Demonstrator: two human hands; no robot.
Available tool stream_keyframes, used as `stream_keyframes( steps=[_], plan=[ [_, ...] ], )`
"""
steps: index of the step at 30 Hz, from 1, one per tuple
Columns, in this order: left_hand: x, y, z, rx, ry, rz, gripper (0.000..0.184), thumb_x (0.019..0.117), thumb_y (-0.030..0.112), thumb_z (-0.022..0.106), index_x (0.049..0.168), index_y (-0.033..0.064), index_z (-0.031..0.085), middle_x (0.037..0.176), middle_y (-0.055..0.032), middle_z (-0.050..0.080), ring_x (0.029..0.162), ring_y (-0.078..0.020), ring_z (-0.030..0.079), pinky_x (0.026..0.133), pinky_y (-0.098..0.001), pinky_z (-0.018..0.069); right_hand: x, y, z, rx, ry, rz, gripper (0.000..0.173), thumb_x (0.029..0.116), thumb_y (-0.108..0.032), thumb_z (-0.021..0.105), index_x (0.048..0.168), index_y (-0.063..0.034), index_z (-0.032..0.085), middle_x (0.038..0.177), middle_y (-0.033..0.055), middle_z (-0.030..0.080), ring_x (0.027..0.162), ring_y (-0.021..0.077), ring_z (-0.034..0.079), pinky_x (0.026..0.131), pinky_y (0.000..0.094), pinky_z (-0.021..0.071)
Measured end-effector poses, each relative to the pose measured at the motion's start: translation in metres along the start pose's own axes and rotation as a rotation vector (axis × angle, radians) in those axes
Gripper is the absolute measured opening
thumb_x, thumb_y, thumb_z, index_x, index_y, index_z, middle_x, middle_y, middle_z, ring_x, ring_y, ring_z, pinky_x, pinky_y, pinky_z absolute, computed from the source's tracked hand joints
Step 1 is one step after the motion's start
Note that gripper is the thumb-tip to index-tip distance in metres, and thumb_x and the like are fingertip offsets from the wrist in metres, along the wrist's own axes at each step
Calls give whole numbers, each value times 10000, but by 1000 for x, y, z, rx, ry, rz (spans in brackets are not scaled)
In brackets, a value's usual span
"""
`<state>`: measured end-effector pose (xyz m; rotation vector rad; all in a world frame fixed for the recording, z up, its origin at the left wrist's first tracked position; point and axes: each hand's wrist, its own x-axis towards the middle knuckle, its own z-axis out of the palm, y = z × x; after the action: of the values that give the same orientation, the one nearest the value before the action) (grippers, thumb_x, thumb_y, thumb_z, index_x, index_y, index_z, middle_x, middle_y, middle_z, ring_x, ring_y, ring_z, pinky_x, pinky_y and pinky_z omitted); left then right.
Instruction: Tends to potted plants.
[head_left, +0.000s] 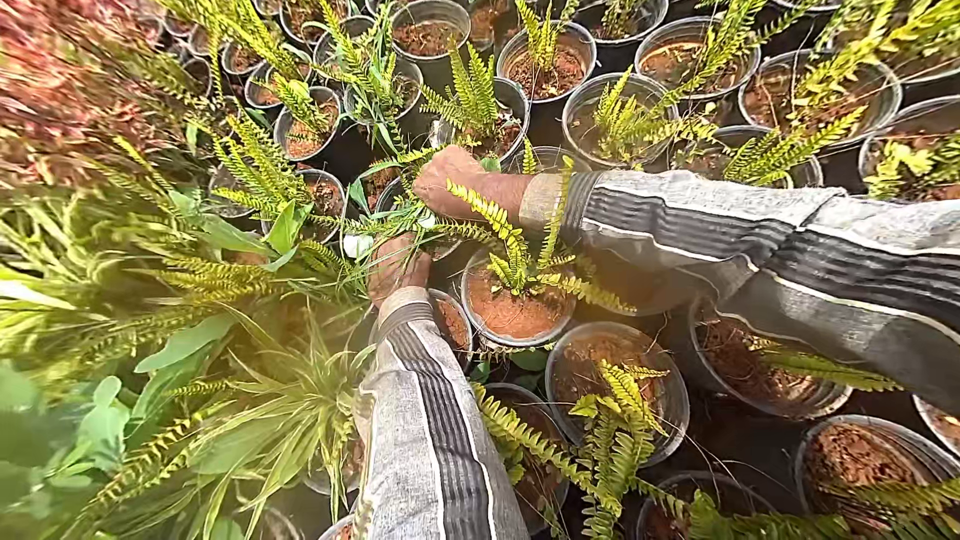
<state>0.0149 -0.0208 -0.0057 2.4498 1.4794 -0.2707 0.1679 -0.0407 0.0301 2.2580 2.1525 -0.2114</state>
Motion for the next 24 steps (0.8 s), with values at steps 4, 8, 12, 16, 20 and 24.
stream_keyframes(
  steps=[4, 8, 12, 16, 20, 24],
  plan=[
    [5, -7, -2, 16, 99, 54, 329, 1004, 201, 562, 1288, 96, 691, 1325, -184, 670, 1262, -349, 623, 1060, -594, 442, 0, 7, 11, 110, 110, -17, 405, 1090, -216, 400, 1028, 55, 694, 1033, 270, 700, 1060, 454, 669, 897, 612, 484],
    [4, -7, 9, -133, 71, 47, 376, 1062, 173, 506, 1366, -30, 595, 1408, -259, 588, 1358, -369, 538, 1153, -532, 373, 1, 15, 29, 114, 262, -91, 318, 1044, -162, 464, 903, 16, 686, 884, 217, 697, 918, 418, 695, 784, 597, 507],
    [-3, -1, 0, -108, 19, 28, 389, 1086, 167, 456, 1429, 18, 563, 1502, -202, 530, 1428, -338, 474, 1199, -518, 319, -4, 15, 7, 171, 152, 34, 270, 1022, -213, 538, 1023, 6, 698, 1007, 229, 701, 1018, 427, 675, 837, 611, 484],
    [0, -11, -5, -77, 170, 217, 408, 999, 121, 545, 1363, 251, 675, 1492, -10, 579, 1408, -269, 508, 1162, -550, 365, -29, 25, -64, 633, 86, 259, 290, 963, -148, 621, 1206, 8, 592, 1120, 161, 634, 1040, 258, 627, 876, 472, 502],
    [1, -14, -6, -87, 169, 239, 422, 994, 111, 509, 1360, 230, 679, 1499, 5, 572, 1399, -258, 514, 1133, -544, 396, -47, 48, -94, 1402, 213, 284, 76, 918, -110, 571, 853, -150, 576, 757, -14, 600, 656, 80, 602, 582, 258, 521],
    [-1, -15, -4, -85, 187, 237, 430, 1012, 112, 488, 1386, 233, 662, 1510, 11, 563, 1414, -253, 504, 1150, -544, 381, -50, 51, -81, 1350, 91, 260, 95, 969, -213, 633, 932, -131, 663, 844, -13, 637, 749, 66, 627, 672, 257, 542]
  ],
)
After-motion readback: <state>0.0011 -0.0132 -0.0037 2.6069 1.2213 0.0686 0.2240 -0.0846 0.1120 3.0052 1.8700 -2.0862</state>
